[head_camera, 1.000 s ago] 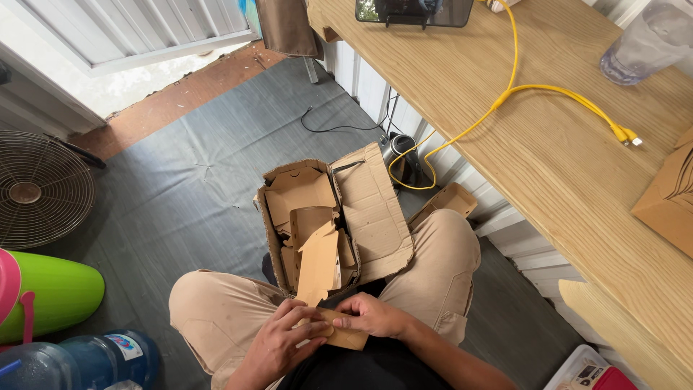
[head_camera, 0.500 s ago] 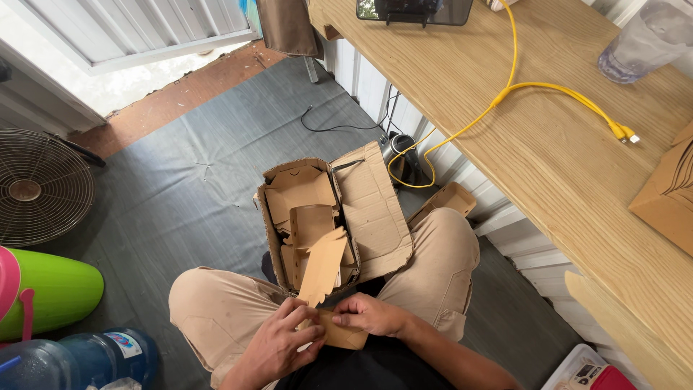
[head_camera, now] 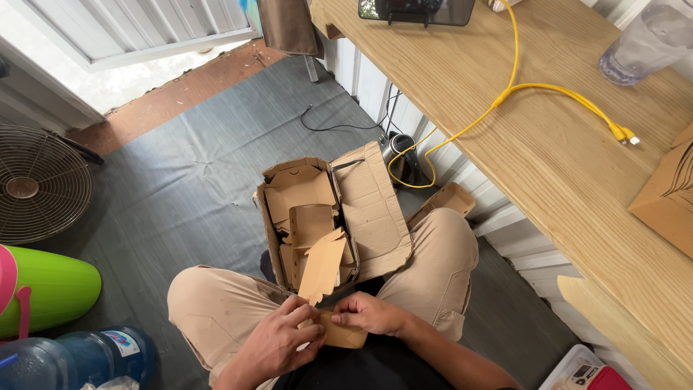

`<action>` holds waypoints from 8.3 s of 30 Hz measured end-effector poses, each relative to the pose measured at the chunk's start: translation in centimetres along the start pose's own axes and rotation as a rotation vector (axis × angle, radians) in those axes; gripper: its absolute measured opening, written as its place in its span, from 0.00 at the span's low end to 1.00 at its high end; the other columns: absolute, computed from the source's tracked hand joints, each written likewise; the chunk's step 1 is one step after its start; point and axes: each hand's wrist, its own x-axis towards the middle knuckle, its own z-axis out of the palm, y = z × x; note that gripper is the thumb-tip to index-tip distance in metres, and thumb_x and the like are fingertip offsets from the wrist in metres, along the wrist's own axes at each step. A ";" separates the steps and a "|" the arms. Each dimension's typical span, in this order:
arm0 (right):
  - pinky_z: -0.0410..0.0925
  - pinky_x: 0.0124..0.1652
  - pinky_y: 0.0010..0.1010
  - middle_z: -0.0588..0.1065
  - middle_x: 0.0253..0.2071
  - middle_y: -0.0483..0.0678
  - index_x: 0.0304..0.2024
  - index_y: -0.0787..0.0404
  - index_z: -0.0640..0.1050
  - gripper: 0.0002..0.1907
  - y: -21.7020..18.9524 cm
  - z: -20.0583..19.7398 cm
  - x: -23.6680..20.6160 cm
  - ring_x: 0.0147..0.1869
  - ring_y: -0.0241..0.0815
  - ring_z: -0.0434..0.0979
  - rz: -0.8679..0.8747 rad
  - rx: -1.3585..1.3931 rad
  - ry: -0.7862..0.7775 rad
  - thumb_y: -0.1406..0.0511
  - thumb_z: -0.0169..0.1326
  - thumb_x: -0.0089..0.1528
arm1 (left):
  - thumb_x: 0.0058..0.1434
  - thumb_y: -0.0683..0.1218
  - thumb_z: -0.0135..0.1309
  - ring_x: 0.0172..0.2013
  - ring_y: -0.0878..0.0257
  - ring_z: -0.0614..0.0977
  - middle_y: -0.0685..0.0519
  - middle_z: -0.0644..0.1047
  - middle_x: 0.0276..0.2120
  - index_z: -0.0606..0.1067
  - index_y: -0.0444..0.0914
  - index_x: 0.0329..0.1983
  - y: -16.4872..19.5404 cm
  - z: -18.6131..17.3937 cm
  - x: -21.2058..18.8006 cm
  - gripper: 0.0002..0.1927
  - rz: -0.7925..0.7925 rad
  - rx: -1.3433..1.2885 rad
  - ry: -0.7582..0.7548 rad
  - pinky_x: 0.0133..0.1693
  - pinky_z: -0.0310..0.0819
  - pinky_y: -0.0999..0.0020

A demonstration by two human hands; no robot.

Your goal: The person sits on the floor and folds flat die-cut cardboard blanks into takeout food boxes, pressing creases and tucking tabs to shape each box, then sets finished boxes aside and picks up the next blank.

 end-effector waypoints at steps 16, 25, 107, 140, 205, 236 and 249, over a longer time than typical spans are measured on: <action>0.65 0.37 0.17 0.77 0.35 0.36 0.43 0.64 0.80 0.14 0.8 -0.7 0.1 0.36 0.23 0.70 0.075 0.081 0.041 0.59 0.53 0.71 | 0.51 0.42 0.66 0.45 0.53 0.78 0.52 0.77 0.41 0.80 0.40 0.37 0.4 1.1 -0.1 0.10 -0.255 -0.056 0.139 0.43 0.76 0.61; 0.66 0.38 0.16 0.77 0.37 0.37 0.48 0.64 0.77 0.13 0.5 -0.3 -0.2 0.38 0.23 0.71 0.045 0.126 0.077 0.61 0.54 0.70 | 0.53 0.42 0.66 0.36 0.55 0.81 0.52 0.76 0.35 0.81 0.39 0.36 0.6 0.7 0.2 0.08 -0.396 -0.231 0.100 0.39 0.76 0.62; 0.68 0.59 0.28 0.76 0.56 0.47 0.62 0.65 0.71 0.21 -1.7 0.2 0.0 0.59 0.32 0.75 -0.281 0.434 0.440 0.58 0.45 0.72 | 0.39 0.62 0.75 0.68 0.40 0.60 0.39 0.59 0.69 0.50 0.36 0.74 -2.1 8.4 0.9 0.66 -0.438 -0.116 0.376 0.66 0.55 0.48; 0.66 0.56 0.41 0.77 0.45 0.49 0.45 0.61 0.79 0.18 -9.5 4.2 -2.4 0.53 0.51 0.76 -0.521 -0.886 0.217 0.57 0.67 0.59 | 0.50 0.56 0.63 0.64 0.53 0.68 0.47 0.61 0.67 0.37 0.53 0.79 -3.1 8.5 0.6 0.61 -0.671 -1.540 0.613 0.60 0.67 0.54; 0.66 0.40 0.23 0.74 0.35 0.38 0.43 0.65 0.78 0.09 -5.6 3.1 -1.9 0.39 0.24 0.69 0.018 -0.164 0.166 0.66 0.50 0.69 | 0.50 0.38 0.56 0.58 0.50 0.76 0.47 0.74 0.48 0.69 0.37 0.49 -0.6 5.0 0.9 0.21 -0.534 -0.446 0.291 0.61 0.68 0.57; 0.65 0.39 0.19 0.76 0.35 0.37 0.43 0.65 0.79 0.11 -3.4 2.5 -1.3 0.38 0.23 0.69 -0.009 -0.093 0.181 0.62 0.54 0.69 | 0.61 0.50 0.59 0.45 0.46 0.70 0.42 0.65 0.41 0.63 0.30 0.44 -1.7 4.9 -0.7 0.22 -0.458 -0.026 0.179 0.52 0.65 0.56; 0.65 0.39 0.19 0.74 0.34 0.36 0.42 0.64 0.78 0.09 -1.2 2.3 -0.6 0.39 0.23 0.68 -0.010 -0.120 0.131 0.63 0.53 0.70 | 0.69 0.56 0.53 0.48 0.49 0.69 0.46 0.67 0.44 0.64 0.33 0.51 -2.6 3.8 -2.2 0.23 -0.432 -0.168 -0.139 0.57 0.59 0.56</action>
